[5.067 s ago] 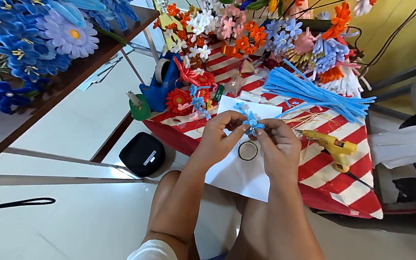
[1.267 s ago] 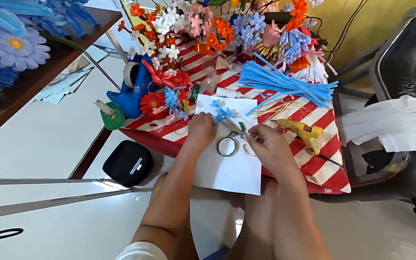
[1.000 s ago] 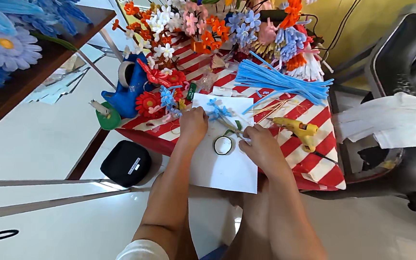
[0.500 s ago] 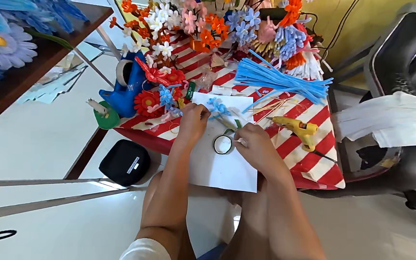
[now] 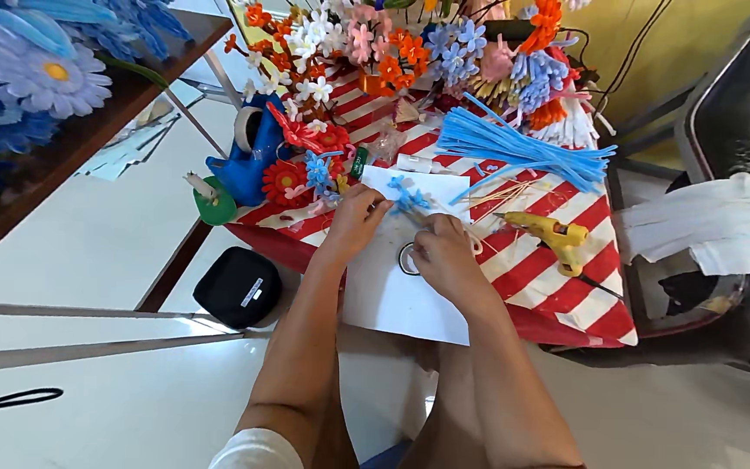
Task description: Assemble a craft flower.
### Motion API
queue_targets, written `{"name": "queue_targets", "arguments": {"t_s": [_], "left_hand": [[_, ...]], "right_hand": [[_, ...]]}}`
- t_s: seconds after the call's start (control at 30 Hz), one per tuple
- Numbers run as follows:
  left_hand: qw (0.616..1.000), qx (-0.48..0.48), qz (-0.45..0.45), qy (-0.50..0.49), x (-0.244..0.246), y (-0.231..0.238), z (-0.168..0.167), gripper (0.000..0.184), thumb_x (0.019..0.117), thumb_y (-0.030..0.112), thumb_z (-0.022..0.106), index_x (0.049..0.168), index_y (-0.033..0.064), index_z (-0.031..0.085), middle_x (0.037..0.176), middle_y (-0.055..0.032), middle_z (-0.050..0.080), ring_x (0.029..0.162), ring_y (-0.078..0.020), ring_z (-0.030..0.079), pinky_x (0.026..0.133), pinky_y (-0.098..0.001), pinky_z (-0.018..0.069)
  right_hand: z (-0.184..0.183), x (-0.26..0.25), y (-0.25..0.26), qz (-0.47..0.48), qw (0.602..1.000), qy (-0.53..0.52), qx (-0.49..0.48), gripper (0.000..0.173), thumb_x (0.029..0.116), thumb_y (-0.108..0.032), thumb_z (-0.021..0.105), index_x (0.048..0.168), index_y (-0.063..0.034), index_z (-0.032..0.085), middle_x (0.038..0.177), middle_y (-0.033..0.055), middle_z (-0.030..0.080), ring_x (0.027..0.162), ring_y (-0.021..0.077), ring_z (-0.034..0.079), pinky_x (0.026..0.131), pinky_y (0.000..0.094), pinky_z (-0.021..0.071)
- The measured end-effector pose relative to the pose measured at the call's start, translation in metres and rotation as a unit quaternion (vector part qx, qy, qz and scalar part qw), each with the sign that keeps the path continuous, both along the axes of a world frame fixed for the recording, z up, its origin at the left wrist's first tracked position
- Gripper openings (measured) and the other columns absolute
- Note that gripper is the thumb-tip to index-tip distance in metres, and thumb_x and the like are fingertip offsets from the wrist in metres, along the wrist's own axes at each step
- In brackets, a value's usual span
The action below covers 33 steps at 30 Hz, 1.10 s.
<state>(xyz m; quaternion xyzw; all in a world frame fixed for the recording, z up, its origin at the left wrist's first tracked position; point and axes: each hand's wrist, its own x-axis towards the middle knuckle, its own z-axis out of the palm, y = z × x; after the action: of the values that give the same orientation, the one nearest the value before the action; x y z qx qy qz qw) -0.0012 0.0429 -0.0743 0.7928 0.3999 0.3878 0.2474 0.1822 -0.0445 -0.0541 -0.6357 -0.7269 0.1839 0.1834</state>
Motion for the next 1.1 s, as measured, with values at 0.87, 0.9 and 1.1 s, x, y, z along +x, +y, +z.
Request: {"name": "queue_targets", "arguments": {"t_s": [0.87, 0.9, 1.1], "left_hand": [[0.978, -0.118, -0.03, 0.171, 0.003, -0.009, 0.012, 0.015, 0.1017, 0.006, 0.057, 0.098, -0.0055, 0.067, 0.099, -0.0193, 0.062, 0.1, -0.0342, 0.062, 0.092, -0.0492, 0.0511], [0.981, -0.123, -0.031, 0.149, 0.001, -0.009, 0.015, 0.015, 0.102, 0.006, 0.057, 0.099, -0.0051, 0.067, 0.099, -0.0191, 0.062, 0.099, -0.0331, 0.062, 0.091, -0.0485, 0.0518], [0.981, -0.167, -0.102, -0.003, -0.006, -0.01, 0.017, 0.014, 0.1052, 0.007, 0.051, 0.101, -0.0012, 0.061, 0.087, -0.0089, 0.063, 0.078, -0.0136, 0.059, 0.074, -0.0325, 0.0511]], "right_hand": [[-0.002, 0.02, 0.004, -0.01, 0.945, 0.196, 0.26, 0.012, 0.0948, -0.012, 0.067, 0.093, -0.0027, 0.074, 0.101, 0.0104, 0.067, 0.098, 0.0193, 0.063, 0.088, 0.0352, 0.053], [-0.002, 0.02, 0.004, -0.009, 0.946, 0.194, 0.258, 0.012, 0.0948, -0.012, 0.066, 0.093, -0.0031, 0.074, 0.097, 0.0091, 0.066, 0.094, 0.0183, 0.063, 0.085, 0.0354, 0.0526], [-0.004, 0.017, 0.004, 0.021, 0.957, 0.172, 0.234, 0.014, 0.0944, -0.013, 0.067, 0.091, -0.0039, 0.077, 0.085, 0.0066, 0.067, 0.084, 0.0176, 0.065, 0.083, 0.0427, 0.0516]]}}
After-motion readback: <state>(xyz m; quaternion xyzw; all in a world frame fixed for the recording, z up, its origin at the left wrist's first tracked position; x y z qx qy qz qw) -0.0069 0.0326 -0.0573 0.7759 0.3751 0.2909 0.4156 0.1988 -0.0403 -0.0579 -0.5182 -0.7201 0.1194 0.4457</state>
